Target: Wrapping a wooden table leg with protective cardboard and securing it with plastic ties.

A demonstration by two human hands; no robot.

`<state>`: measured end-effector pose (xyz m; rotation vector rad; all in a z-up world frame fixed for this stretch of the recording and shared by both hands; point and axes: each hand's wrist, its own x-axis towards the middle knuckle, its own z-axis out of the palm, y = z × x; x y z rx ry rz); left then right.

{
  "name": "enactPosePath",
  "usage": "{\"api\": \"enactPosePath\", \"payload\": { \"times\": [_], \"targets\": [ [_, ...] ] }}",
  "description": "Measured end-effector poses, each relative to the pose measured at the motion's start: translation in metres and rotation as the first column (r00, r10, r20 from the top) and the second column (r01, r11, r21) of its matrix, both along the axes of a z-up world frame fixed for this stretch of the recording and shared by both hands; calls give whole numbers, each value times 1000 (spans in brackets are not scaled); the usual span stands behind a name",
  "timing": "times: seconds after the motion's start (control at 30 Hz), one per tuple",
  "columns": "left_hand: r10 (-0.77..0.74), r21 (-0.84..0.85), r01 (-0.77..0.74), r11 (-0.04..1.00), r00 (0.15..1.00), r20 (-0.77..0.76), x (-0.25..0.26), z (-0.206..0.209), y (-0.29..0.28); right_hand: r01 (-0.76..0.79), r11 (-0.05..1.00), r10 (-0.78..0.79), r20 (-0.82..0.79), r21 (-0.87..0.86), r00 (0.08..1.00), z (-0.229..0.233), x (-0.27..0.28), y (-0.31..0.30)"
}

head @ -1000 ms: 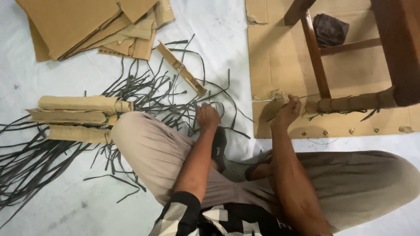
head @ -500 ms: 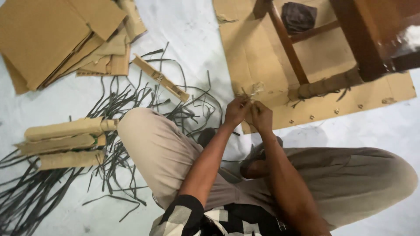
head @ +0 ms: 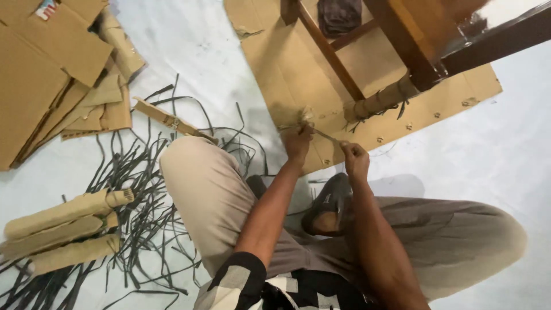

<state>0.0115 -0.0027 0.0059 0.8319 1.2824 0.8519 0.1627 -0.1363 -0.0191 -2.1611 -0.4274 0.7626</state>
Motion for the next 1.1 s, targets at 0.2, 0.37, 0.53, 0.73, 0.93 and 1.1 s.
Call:
{"api": "enactPosePath", "payload": {
  "times": [0.2,0.37,0.53,0.73,0.93,1.1],
  "targets": [
    [-207,141,211,967,978,-38,33,-9,2,738,674,-661,-432,15,613,-18,40,-28],
    [-330,269,389,881,914,-237,43,2,24,928,370,-838,-420,34,350,-28,71,-20],
    [-456,185,468,864,884,-103,75,-22,24,867,474,-765,-415,153,492,6,88,25],
    [-608,300,674,675,738,-293,74,10,48,348,917,-313,-188,196,931,-23,153,-15],
    [-715,233,876,423,481,-508,65,54,69,286,948,-258,-188,140,948,-24,140,88],
    [-772,-5,957,290,230,-593,85,76,86,264,959,-242,-195,98,950,-19,139,102]
  ]
}}
